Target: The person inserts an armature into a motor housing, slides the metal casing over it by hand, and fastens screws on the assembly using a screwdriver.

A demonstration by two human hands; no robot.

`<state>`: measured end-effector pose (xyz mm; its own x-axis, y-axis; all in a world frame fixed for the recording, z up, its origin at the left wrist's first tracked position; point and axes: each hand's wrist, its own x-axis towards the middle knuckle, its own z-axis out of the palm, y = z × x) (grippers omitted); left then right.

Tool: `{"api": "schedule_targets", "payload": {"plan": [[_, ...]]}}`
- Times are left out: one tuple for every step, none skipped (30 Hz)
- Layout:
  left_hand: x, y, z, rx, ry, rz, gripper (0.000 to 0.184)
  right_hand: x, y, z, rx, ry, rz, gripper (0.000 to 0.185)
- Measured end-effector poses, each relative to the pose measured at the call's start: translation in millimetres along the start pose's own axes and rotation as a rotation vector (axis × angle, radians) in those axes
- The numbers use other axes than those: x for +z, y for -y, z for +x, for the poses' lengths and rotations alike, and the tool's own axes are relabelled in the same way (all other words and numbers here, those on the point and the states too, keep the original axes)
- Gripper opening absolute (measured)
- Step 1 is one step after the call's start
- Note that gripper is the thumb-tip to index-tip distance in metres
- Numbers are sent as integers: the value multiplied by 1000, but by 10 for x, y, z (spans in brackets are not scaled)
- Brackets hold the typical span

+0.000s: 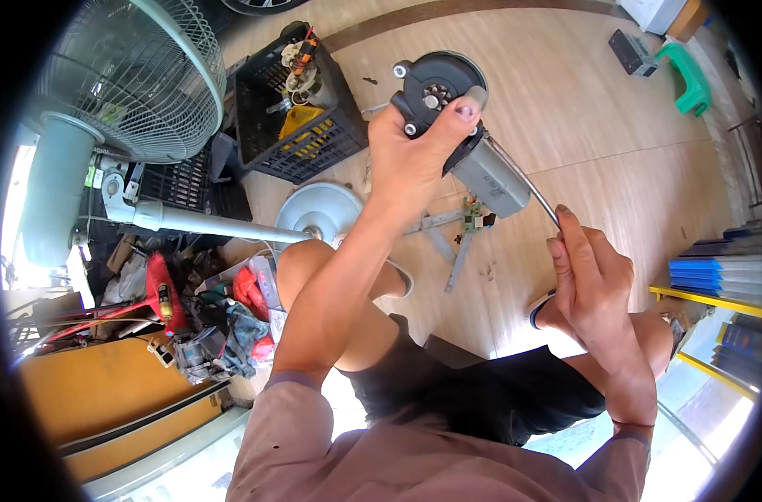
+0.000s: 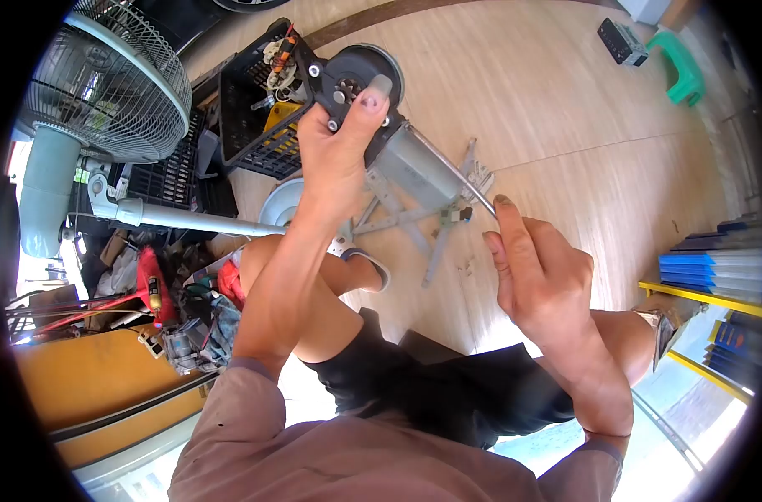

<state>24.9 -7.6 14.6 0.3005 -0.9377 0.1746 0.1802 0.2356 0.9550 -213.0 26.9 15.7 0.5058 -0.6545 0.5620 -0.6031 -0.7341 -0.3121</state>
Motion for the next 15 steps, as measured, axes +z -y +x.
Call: {"api": "schedule_targets", "payload": {"plan": [[10,13,8,-1,-3,-3,25,-17,-8,9,13,20,19,33],[16,23,16,-1,-5,-9,25,-49,-28,21,26,39,35,33],[13,19,13,-5,2,-30,25,-71,-53,17,39,62,52,32],[4,-2,7,-11,11,-52,24,-68,-79,-9,103,72,203,30],[0,-19,11,-15,22,-73,24,-46,-110,-37,167,78,352,28],[2,-29,24,17,20,-46,26,-31,-125,-31,229,80,501,26],[1,-37,34,50,16,-18,27,-80,-130,6,462,186,735,27],[-5,-41,35,82,11,10,29,-183,-113,80,698,295,966,28],[-24,-38,32,75,20,4,29,-239,-88,115,938,406,1194,30],[-48,-28,33,69,29,-2,29,-204,-64,96,956,386,1285,37],[-62,-19,35,66,40,-8,29,-199,-86,86,957,406,1338,36],[-67,-15,29,59,36,-38,29,-202,-132,82,956,425,1392,34],[-74,-16,21,53,35,-67,29,-199,-152,78,954,443,1447,33],[-77,-24,14,46,36,-96,29,-184,-137,72,942,426,1394,30],[-75,-37,3,31,39,-92,27,-162,-118,67,930,411,1339,27]]}}
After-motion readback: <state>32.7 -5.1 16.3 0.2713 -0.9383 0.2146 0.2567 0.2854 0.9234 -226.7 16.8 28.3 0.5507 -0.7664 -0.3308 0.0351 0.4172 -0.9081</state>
